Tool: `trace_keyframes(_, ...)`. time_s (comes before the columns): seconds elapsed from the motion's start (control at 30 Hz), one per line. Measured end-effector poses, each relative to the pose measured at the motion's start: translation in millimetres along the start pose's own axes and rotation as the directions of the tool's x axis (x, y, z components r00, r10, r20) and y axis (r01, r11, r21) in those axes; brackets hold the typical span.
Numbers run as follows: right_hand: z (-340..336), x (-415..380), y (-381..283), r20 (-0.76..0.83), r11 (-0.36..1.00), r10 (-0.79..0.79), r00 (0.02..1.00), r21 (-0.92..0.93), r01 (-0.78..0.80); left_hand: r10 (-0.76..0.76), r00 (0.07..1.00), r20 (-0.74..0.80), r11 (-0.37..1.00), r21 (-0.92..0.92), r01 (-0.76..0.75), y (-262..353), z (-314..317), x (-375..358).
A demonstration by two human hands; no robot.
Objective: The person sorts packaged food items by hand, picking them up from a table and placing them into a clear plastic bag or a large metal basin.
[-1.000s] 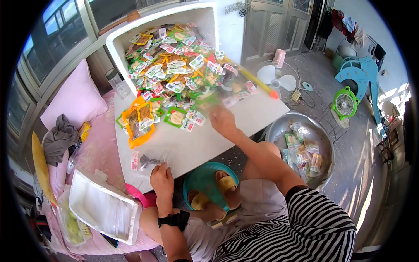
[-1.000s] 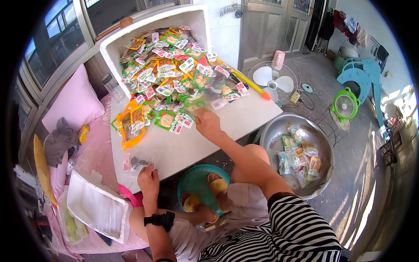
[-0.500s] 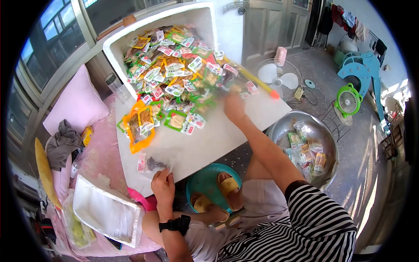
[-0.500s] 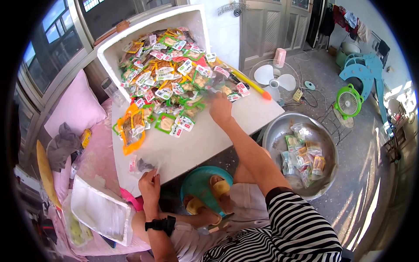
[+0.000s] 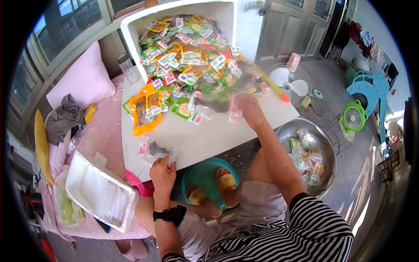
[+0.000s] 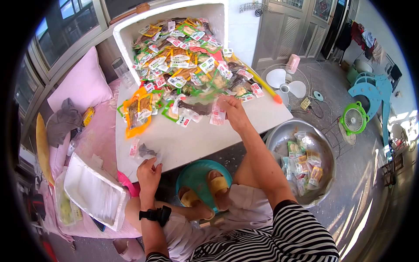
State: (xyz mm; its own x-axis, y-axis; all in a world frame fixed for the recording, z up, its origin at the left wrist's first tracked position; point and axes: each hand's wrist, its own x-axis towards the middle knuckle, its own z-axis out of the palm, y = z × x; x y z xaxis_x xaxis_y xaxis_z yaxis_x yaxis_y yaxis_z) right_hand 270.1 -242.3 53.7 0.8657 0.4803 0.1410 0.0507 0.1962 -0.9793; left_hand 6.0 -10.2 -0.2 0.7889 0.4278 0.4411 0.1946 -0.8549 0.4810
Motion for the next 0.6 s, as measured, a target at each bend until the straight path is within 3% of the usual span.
trace_keyframes(0.13, 17.9, -12.5, -10.0, 0.054, 0.974, 0.024, 0.998, -0.227, -0.011, 0.0, 1.0, 0.004, 1.0, -0.024, 0.001, 1.5, -0.8, -1.1)
trace_keyframes(0.23, 11.4, -11.1, -0.2, 0.263, 0.986, -0.023, 0.965, -0.155, 0.065, 0.0, 1.0, 0.009, 1.0, -0.014, 0.0, 1.0, 0.4, 0.0)
trace_keyframes(0.33, -12.0, 9.4, 11.5, 0.604, 0.891, 0.128, 0.786, -0.419, 0.176, 0.04, 0.998, -0.038, 0.999, -0.015, -0.04, 1.4, -0.2, 1.2)
trace_keyframes(0.43, -11.0, 31.6, 45.0, 0.737, 0.651, -0.04, 0.675, -0.493, 0.577, 0.026, 1.0, -0.013, 1.0, -0.014, -0.026, 2.1, -0.2, 1.0)
trace_keyframes(0.53, 16.5, 35.7, 56.2, 0.563, 0.193, 0.106, 0.82, -0.821, 0.538, 0.049, 0.999, -0.023, 0.999, -0.011, -0.049, 1.3, 2.5, -0.1)
trace_keyframes(0.6, 32.1, 35.9, 67.5, 0.549, 0.229, -0.325, 0.77, -0.745, 0.627, 0.053, 0.998, -0.029, 0.999, -0.013, -0.053, -0.2, 4.1, -0.8)
